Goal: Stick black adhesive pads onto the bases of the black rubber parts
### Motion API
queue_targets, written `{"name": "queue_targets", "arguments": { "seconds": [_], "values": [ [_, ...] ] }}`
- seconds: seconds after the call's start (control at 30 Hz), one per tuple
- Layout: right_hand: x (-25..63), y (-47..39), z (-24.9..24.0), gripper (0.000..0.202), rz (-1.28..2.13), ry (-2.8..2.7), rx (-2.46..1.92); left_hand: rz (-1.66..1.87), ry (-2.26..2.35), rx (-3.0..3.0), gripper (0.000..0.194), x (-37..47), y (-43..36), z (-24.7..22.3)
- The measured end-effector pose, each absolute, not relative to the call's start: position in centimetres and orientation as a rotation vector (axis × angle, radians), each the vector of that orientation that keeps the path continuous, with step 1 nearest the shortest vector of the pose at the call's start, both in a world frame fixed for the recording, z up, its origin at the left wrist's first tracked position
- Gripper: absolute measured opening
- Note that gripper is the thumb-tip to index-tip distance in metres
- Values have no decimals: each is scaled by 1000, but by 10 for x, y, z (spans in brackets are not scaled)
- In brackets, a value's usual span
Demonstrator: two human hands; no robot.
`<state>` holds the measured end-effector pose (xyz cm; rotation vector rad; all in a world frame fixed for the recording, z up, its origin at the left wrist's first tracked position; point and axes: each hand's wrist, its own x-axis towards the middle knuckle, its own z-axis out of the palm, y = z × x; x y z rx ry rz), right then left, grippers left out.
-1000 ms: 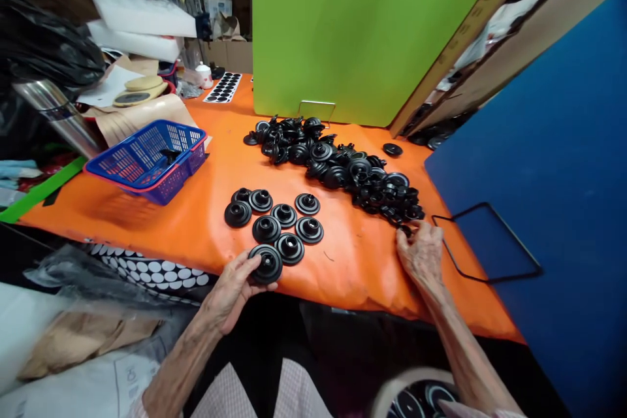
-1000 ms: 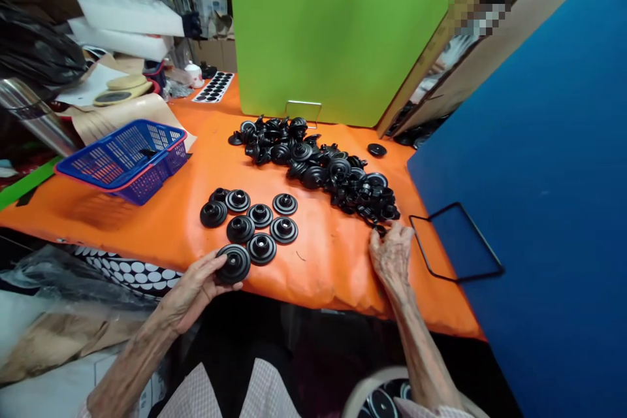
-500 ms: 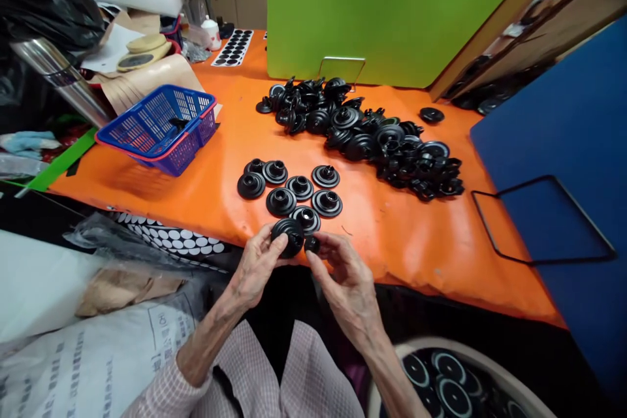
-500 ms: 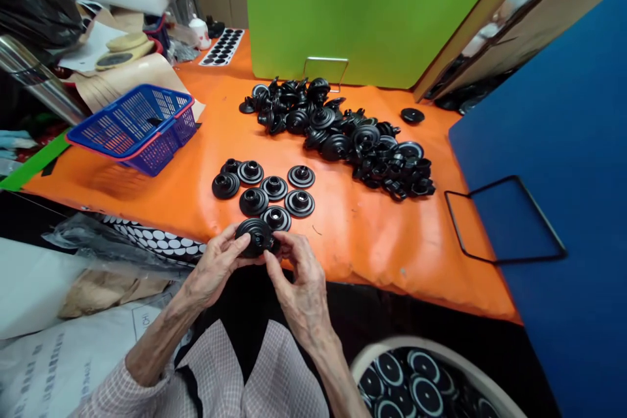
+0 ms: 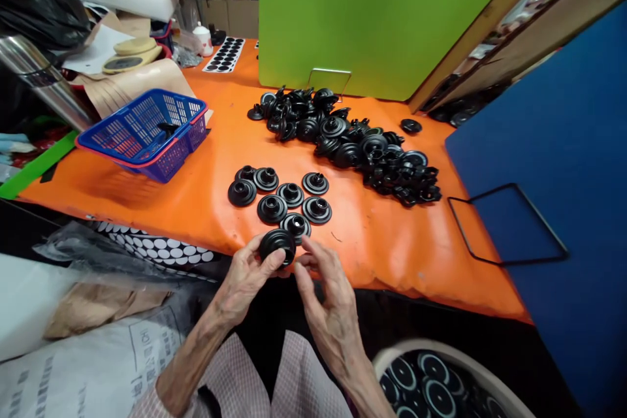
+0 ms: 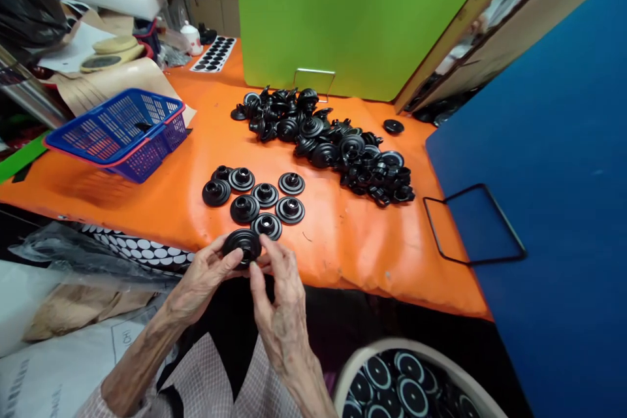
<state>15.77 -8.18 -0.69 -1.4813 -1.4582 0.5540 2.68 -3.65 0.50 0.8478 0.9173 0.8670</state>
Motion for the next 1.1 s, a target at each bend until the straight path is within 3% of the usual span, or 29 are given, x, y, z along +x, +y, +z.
{"name": "queue_targets", "arguments": {
  "seconds": [0.23,0.5,0.6,0.73,0.87,1.1],
  "values": [
    [161,-76,-5,43,1198,-1029,-1440,855,848,908,35,27,-40,6],
    [144,-74,-15,41,1162,-973,-1407,880,967,1020,39,27,-40,4],
    [153,-65,-8,48,1104,-1064,-1452,801,1034,1029,51,16,-24,5],
    [201,-33,5,42,813,-1199,-1632,855,1290,1138,67,-2,7,-4],
    [254,22,5,30,459,-1339,-1760,855,1501,1408,62,-6,32,-12],
    [229,63,12,24,503,-1541,-1619,1014,1304,1234,63,-5,37,-15]
  ]
}}
